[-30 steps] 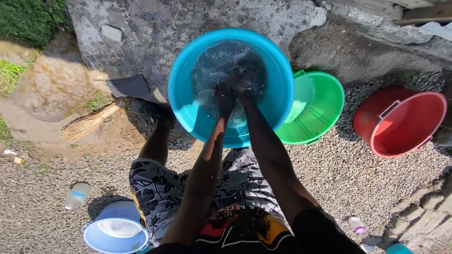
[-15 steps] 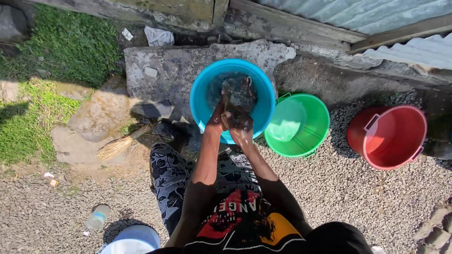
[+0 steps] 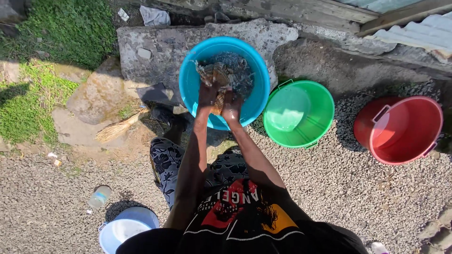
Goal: The person is seen washing clothes in a bucket.
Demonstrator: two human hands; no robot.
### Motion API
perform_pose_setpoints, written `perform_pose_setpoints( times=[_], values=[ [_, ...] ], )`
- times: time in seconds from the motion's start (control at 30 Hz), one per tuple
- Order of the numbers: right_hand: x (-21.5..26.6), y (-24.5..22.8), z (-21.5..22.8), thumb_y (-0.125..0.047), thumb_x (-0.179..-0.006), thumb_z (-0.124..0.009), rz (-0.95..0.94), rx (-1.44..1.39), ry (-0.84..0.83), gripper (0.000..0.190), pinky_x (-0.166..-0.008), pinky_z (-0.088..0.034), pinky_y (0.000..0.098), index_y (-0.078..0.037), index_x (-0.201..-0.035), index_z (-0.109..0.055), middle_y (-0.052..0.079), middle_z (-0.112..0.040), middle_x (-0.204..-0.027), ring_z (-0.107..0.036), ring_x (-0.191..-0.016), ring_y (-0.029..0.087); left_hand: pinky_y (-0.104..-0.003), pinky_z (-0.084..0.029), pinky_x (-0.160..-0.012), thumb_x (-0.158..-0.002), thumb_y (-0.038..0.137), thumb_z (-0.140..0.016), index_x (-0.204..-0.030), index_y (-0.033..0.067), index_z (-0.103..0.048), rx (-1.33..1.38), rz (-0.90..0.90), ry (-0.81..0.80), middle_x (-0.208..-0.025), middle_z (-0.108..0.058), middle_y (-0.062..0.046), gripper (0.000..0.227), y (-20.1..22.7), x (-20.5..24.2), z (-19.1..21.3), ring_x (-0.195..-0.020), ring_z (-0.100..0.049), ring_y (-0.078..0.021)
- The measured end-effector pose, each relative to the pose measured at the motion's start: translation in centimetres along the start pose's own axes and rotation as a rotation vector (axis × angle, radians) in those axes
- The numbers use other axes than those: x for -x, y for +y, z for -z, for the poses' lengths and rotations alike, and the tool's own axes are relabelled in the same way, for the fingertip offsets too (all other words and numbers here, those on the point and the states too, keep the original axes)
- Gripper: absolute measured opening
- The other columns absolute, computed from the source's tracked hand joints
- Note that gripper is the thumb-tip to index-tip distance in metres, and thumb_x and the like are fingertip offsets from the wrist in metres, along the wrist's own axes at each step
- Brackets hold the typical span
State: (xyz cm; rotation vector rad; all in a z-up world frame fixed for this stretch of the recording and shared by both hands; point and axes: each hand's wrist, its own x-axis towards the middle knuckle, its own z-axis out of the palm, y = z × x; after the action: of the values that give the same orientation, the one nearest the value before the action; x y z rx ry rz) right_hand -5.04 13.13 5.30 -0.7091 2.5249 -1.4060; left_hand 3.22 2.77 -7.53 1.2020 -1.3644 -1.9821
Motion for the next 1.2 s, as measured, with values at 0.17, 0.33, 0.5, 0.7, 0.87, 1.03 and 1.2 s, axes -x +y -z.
perform_pose_setpoints(
  times=[0.17, 0.33, 0.5, 0.7, 0.87, 1.03, 1.2],
  values=[
    [-8.6, -1.8, -0.3, -0.043, -0.102, -0.056, -0.989, -1.058, -0.582, 0.040, -0.072, -0.059, 0.0439, -0.005, -0.111, -0.066, 0.009, -0.070, -0.090, -0.068, -0.080, 0.025, -0.044, -0.049, -0.082, -0.096, 0.026, -0.077, -0.114, 0.0007, -0.063, -0.671, -0.299, -0.065, -0.101, -0.066, -0.018, 0.034, 10.4, 5.7, -1.6, -0.093, -0.060, -0.0282],
    [-10.2, 4.3, -5.3, -0.034, -0.099, -0.062, -1.154, -0.961, -0.685, 0.034, -0.071, -0.058, 0.0462, -0.006, -0.117, -0.060, 0.010, -0.066, -0.090, -0.067, -0.077, 0.027, -0.049, -0.051, -0.102, -0.093, 0.042, -0.075, -0.138, 0.0012, -0.058, -0.311, -0.243, -0.011, -0.135, -0.060, -0.024, 0.063, 8.1, 9.7, -2.1, -0.120, -0.060, -0.0361],
    [-3.9, 7.7, -3.6, -0.021, -0.083, -0.073, -0.682, -0.987, -0.457, 0.070, -0.069, -0.061, 0.0434, -0.007, -0.144, -0.043, 0.004, -0.064, -0.106, -0.068, -0.089, 0.019, -0.047, -0.049, -0.105, -0.095, 0.059, -0.061, -0.145, 0.0072, -0.056, 0.834, 0.467, 0.154, -0.147, -0.058, -0.014, 0.072, 10.7, 2.8, -0.7, -0.126, -0.060, -0.0301],
    [-3.8, -8.9, 3.8, -0.025, -0.094, -0.080, 0.447, -0.140, -0.540, 0.060, -0.084, -0.060, 0.0475, 0.011, -0.135, -0.053, 0.028, -0.068, -0.114, -0.071, -0.100, 0.039, -0.048, -0.048, -0.108, -0.104, 0.047, -0.068, -0.149, 0.0016, -0.051, 0.315, 0.353, -0.195, -0.144, -0.056, -0.018, 0.066, 10.0, -0.1, -0.7, -0.126, -0.057, -0.0317],
    [-9.0, -1.4, -1.3, -0.024, -0.101, -0.072, -0.006, -0.224, -0.585, 0.047, -0.090, -0.058, 0.0504, 0.006, -0.135, -0.058, 0.027, -0.070, -0.117, -0.069, -0.106, 0.042, -0.051, -0.053, -0.102, -0.098, 0.039, -0.078, -0.139, 0.0021, -0.058, -0.246, 0.039, -0.124, -0.133, -0.065, -0.021, 0.058, 8.0, 0.5, -2.1, -0.119, -0.064, -0.0338],
    [-8.4, 20.4, -2.0, -0.009, -0.105, -0.072, -0.745, -1.033, -0.848, 0.047, -0.089, -0.058, 0.0462, 0.012, -0.142, -0.051, 0.022, -0.068, -0.119, -0.067, -0.104, 0.034, -0.053, -0.054, -0.101, -0.096, 0.040, -0.082, -0.135, 0.0041, -0.061, -0.644, 0.013, -0.159, -0.130, -0.066, -0.023, 0.057, 6.5, 4.0, -2.6, -0.117, -0.066, -0.0351],
    [-7.1, 19.6, -4.4, -0.003, -0.086, -0.065, -0.715, -0.946, -0.612, 0.085, -0.063, -0.056, 0.0398, -0.030, -0.158, -0.029, 0.020, -0.072, -0.102, -0.066, -0.077, 0.027, -0.049, -0.050, -0.103, -0.098, 0.058, -0.058, -0.147, 0.0121, -0.049, -0.120, 0.401, -0.021, -0.146, -0.054, -0.017, 0.068, 5.7, 1.4, -2.7, -0.124, -0.059, -0.0295]
  ],
)
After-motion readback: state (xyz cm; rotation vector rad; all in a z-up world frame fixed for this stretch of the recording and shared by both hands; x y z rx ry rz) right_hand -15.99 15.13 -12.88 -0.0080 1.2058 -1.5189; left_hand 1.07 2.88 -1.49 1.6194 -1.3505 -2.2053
